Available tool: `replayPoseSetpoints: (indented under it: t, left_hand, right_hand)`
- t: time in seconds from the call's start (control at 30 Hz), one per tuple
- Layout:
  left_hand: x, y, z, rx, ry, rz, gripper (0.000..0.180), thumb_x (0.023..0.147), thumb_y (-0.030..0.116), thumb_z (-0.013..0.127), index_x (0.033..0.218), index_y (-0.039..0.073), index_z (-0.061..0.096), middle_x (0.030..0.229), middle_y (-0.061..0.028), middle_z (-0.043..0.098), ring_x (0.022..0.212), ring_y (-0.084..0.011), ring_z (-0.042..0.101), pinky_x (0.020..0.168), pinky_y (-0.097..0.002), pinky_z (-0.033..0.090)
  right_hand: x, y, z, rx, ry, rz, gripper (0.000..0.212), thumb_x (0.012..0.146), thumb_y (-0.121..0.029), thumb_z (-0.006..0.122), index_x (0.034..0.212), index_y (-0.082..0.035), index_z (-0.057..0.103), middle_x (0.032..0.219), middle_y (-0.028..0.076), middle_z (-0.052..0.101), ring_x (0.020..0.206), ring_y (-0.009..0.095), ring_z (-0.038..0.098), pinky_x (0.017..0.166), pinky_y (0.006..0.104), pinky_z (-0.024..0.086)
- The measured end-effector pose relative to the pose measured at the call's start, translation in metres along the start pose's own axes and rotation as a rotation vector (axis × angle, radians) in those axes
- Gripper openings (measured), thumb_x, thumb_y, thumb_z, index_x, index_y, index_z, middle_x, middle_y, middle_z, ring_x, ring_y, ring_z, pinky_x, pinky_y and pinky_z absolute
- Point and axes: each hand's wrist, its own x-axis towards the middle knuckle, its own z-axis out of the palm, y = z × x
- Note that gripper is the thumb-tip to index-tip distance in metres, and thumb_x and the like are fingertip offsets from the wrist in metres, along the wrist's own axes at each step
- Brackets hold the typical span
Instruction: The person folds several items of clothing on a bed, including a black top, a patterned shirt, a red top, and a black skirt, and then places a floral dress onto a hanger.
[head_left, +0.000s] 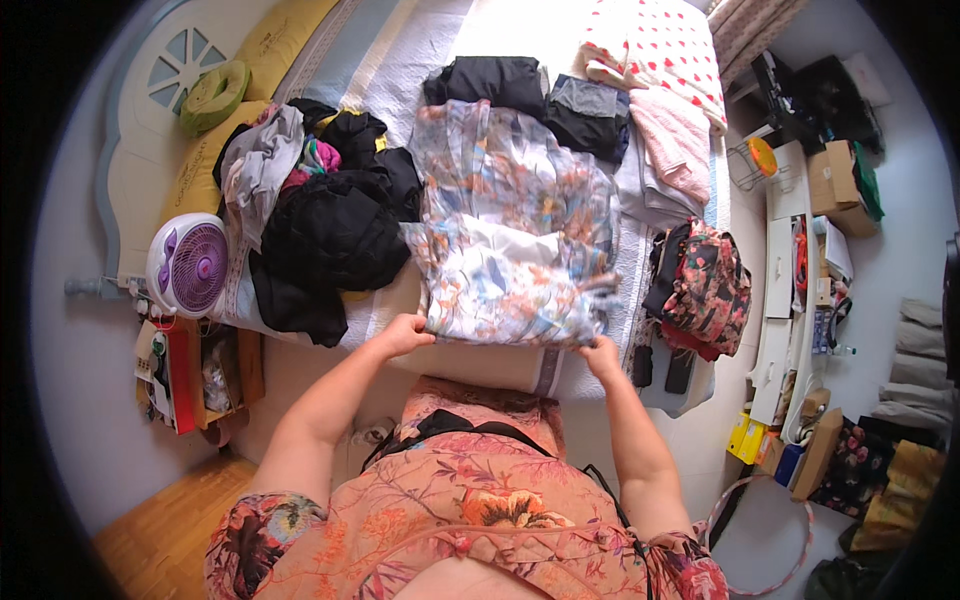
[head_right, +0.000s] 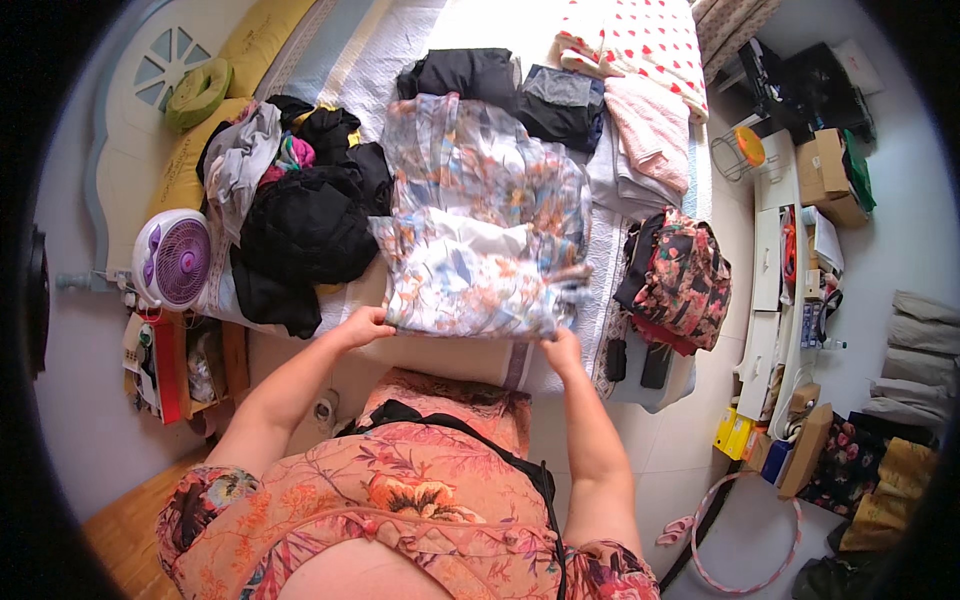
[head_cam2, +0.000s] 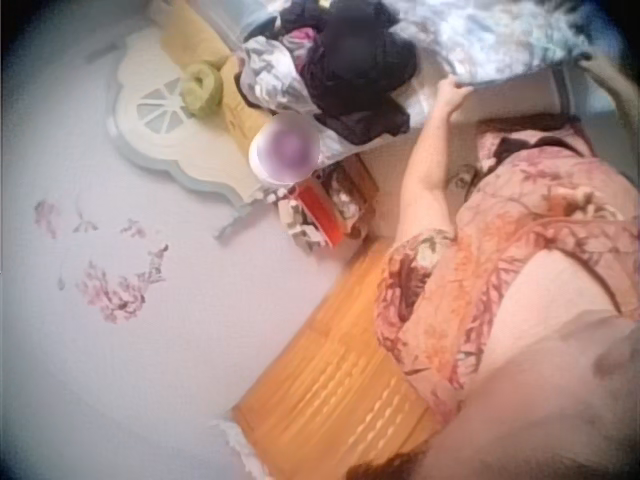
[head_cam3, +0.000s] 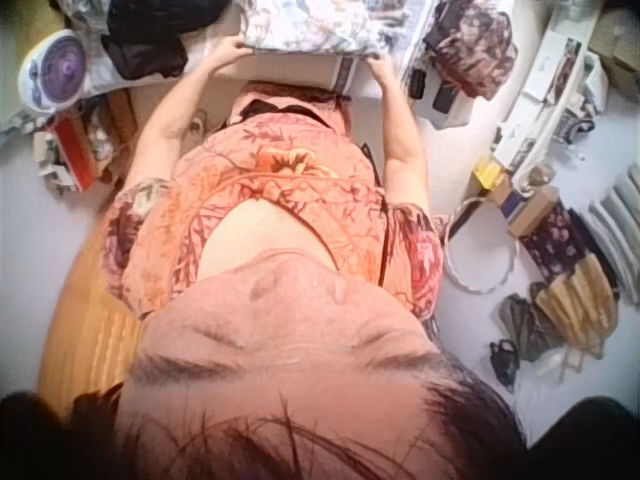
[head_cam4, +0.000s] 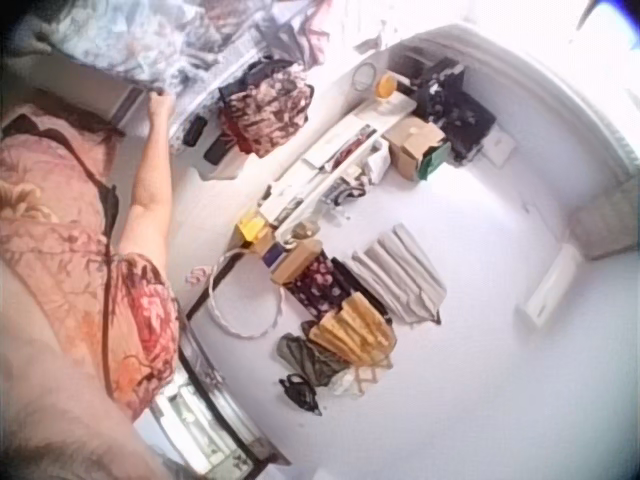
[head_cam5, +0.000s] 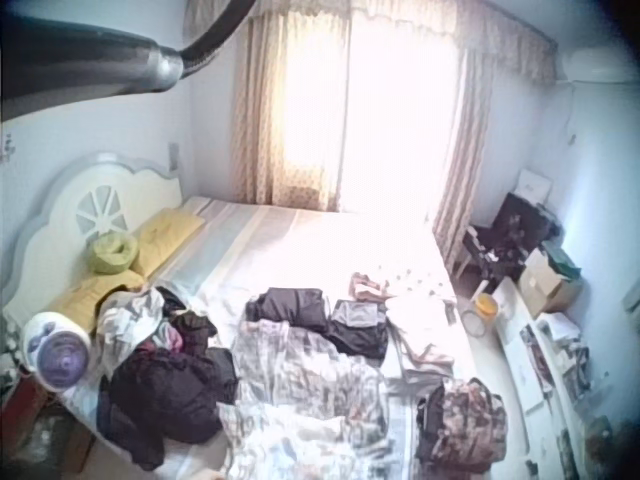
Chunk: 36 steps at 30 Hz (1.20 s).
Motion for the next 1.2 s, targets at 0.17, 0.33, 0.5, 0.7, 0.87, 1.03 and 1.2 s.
replayPoseSetpoints:
  t: [0.17, 0.33, 0.5, 0.7, 0.87, 1.03, 1.2]
  left_hand:
    - [-0.04, -0.014, 0.035, 0.318, -0.087, -0.158, 0.023, 0.066, 0.022, 0.066, 0.075, 0.002, 0.059, 0.063, -0.0106, 0.056, 0.056, -0.0178, 0.052, 0.056, -0.0313, 0.042]
    - [-0.07, -0.045, 0.049, 0.341, -0.213, -0.279, 0.033, 0.064, 0.032, 0.067, 0.073, 0.002, 0.059, 0.063, -0.0115, 0.057, 0.056, -0.0199, 0.054, 0.056, -0.0317, 0.043]
    - [-0.054, 0.0, 0.039, 0.341, -0.227, -0.392, 0.057, 0.066, 0.053, 0.057, 0.081, -0.002, 0.061, 0.074, -0.015, 0.061, 0.067, -0.0243, 0.059, 0.063, -0.0316, 0.046]
    - [0.011, 0.072, 0.013, 0.394, 0.049, -0.177, 0.051, 0.071, 0.047, 0.055, 0.09, 0.0, 0.059, 0.086, -0.0206, 0.059, 0.08, -0.0329, 0.057, 0.072, -0.0373, 0.044]
    - [0.033, 0.213, -0.065, -0.273, 0.276, 0.374, 0.021, 0.081, 0.009, 0.051, 0.099, 0.001, 0.057, 0.093, -0.0039, 0.059, 0.085, -0.0111, 0.053, 0.077, -0.0236, 0.042]
    - [-0.036, 0.342, -0.101, -0.417, 0.619, 0.818, 0.023, 0.081, 0.019, 0.056, 0.098, 0.004, 0.058, 0.088, -0.0015, 0.059, 0.08, -0.0069, 0.053, 0.072, -0.0224, 0.043]
    - [-0.016, 0.32, -0.099, -0.193, 0.636, 0.535, 0.03, 0.079, 0.025, 0.057, 0.094, -0.001, 0.057, 0.082, -0.0028, 0.058, 0.074, -0.0075, 0.05, 0.067, -0.0215, 0.041]
  right_hand:
    - [-0.047, 0.052, 0.035, -0.28, -0.099, 0.053, 0.021, 0.061, -0.014, 0.063, 0.08, -0.004, 0.062, 0.065, 0.014, 0.059, 0.059, 0.021, 0.056, 0.058, 0.0321, 0.043]
    - [-0.085, 0.082, 0.045, -0.029, -0.371, 0.254, 0.018, 0.065, -0.01, 0.062, 0.082, -0.003, 0.062, 0.064, 0.004, 0.058, 0.054, 0.013, 0.051, 0.051, 0.028, 0.041]
    - [-0.065, 0.046, 0.036, 0.247, -0.54, 0.342, 0.018, 0.07, -0.018, 0.064, 0.082, -0.006, 0.06, 0.071, 0.0, 0.058, 0.058, 0.009, 0.048, 0.051, 0.0233, 0.039]
    - [-0.006, -0.033, -0.003, 0.418, -0.38, 0.331, 0.029, 0.073, -0.031, 0.062, 0.085, -0.005, 0.06, 0.068, 0.001, 0.057, 0.049, 0.01, 0.047, 0.042, 0.0235, 0.037]
    - [0.031, -0.136, -0.075, 0.947, -0.031, -0.177, 0.024, 0.079, -0.015, 0.056, 0.101, -0.005, 0.056, 0.086, 0.003, 0.059, 0.068, 0.009, 0.055, 0.055, 0.0218, 0.044]
    - [-0.014, -0.228, -0.157, 0.873, 0.29, -0.749, 0.025, 0.082, -0.006, 0.052, 0.106, -0.002, 0.053, 0.094, 0.004, 0.059, 0.079, 0.009, 0.053, 0.068, 0.0213, 0.043]
    - [0.013, -0.21, -0.152, 0.616, 0.121, -0.62, 0.019, 0.08, -0.003, 0.05, 0.098, 0.001, 0.054, 0.083, 0.005, 0.058, 0.07, 0.011, 0.055, 0.063, 0.0244, 0.045]
